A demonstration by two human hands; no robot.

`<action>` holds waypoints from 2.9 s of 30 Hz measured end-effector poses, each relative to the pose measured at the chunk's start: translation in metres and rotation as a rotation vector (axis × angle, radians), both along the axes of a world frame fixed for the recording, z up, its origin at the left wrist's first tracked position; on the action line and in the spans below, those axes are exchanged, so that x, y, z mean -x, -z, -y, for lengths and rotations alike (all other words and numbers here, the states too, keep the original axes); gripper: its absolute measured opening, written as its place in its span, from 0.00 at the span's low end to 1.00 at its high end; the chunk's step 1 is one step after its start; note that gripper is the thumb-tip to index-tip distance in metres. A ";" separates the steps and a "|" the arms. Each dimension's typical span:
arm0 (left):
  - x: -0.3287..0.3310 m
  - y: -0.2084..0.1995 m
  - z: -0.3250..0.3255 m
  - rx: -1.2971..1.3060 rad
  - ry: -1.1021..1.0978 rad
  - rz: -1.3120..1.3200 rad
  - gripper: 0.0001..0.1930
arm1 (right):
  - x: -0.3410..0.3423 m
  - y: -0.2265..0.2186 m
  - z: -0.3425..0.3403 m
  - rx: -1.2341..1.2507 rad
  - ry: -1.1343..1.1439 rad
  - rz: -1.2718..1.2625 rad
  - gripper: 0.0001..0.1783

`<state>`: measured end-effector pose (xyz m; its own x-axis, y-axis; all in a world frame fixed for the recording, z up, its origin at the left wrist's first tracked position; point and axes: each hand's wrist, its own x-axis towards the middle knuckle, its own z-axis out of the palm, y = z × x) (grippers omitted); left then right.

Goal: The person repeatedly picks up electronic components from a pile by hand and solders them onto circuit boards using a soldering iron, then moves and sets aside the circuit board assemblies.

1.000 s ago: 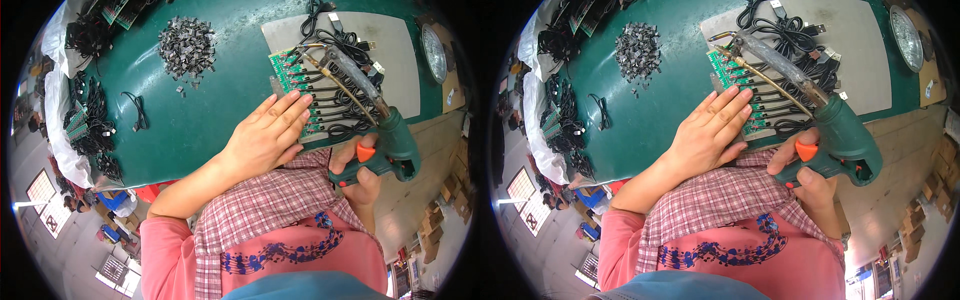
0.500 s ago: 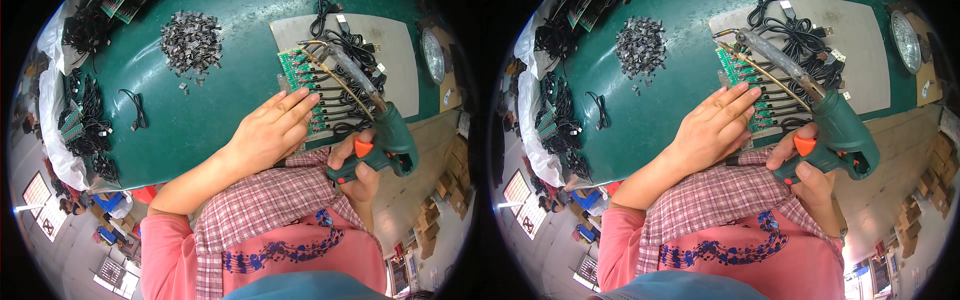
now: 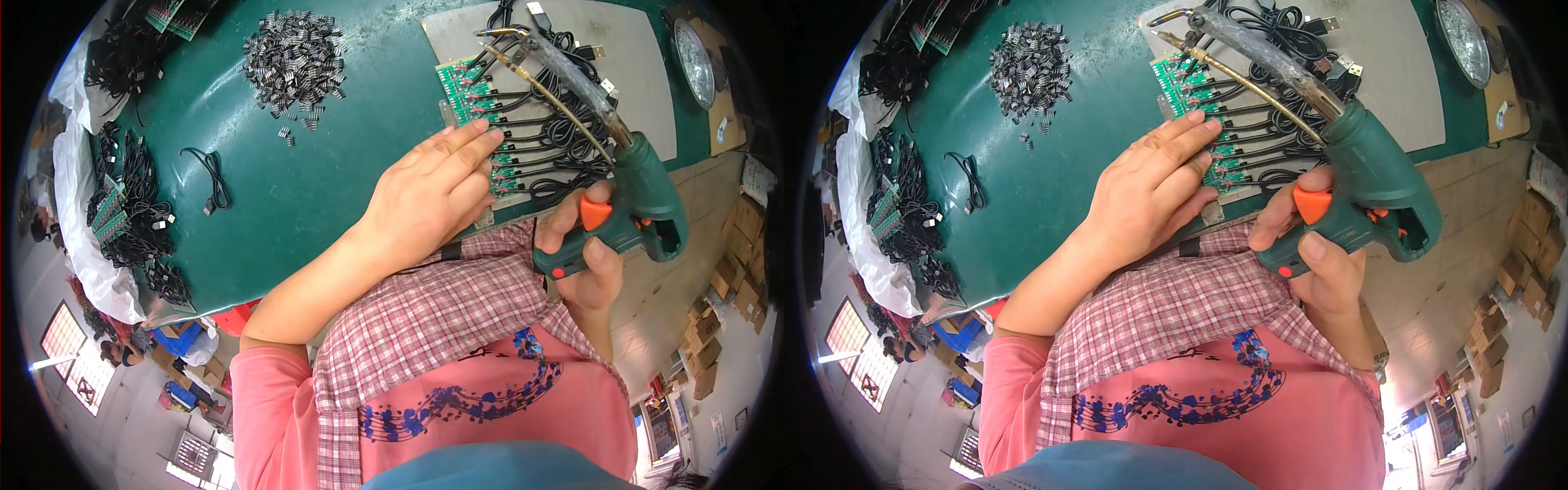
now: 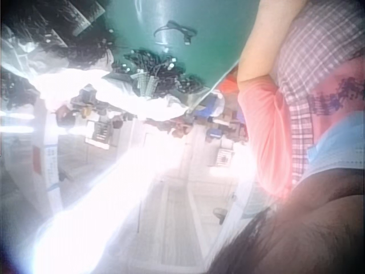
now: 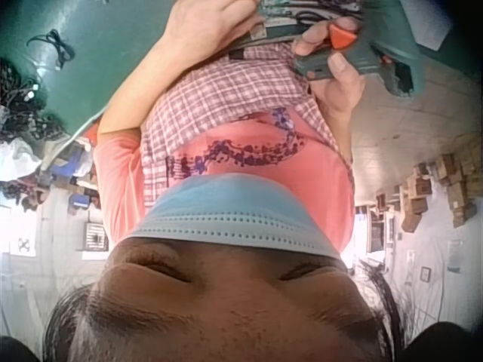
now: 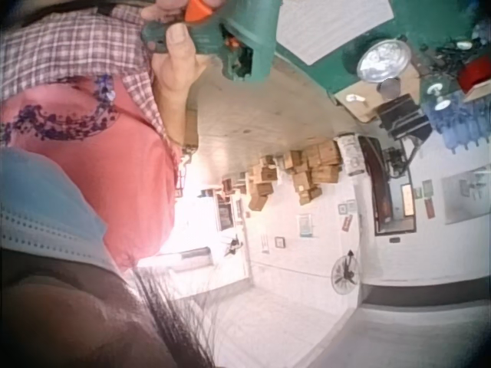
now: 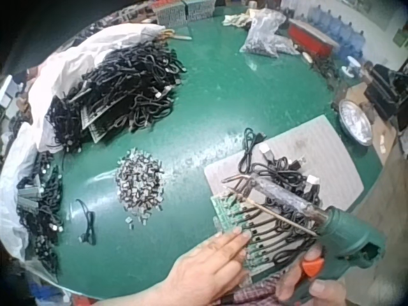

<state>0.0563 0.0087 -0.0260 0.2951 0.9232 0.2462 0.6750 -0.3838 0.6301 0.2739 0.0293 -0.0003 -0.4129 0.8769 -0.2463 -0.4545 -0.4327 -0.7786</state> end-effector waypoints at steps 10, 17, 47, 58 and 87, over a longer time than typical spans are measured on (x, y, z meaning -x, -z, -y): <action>0.012 -0.010 0.028 -0.192 -0.119 -0.101 0.20 | -0.005 -0.003 0.012 -0.003 -0.060 0.022 0.28; 0.095 -0.004 0.042 -0.033 -0.792 -0.308 0.08 | 0.004 0.003 0.002 0.061 -0.054 0.062 0.28; 0.019 -0.021 0.013 0.723 -0.367 1.141 0.06 | 0.071 -0.016 -0.012 -0.066 -0.202 0.238 0.26; -0.001 -0.028 0.031 0.656 -0.325 1.189 0.04 | 0.064 -0.011 0.003 -0.061 -0.179 0.260 0.21; 0.045 -0.019 -0.031 0.927 -0.558 0.930 0.08 | 0.003 -0.025 0.005 -0.075 -0.195 0.576 0.26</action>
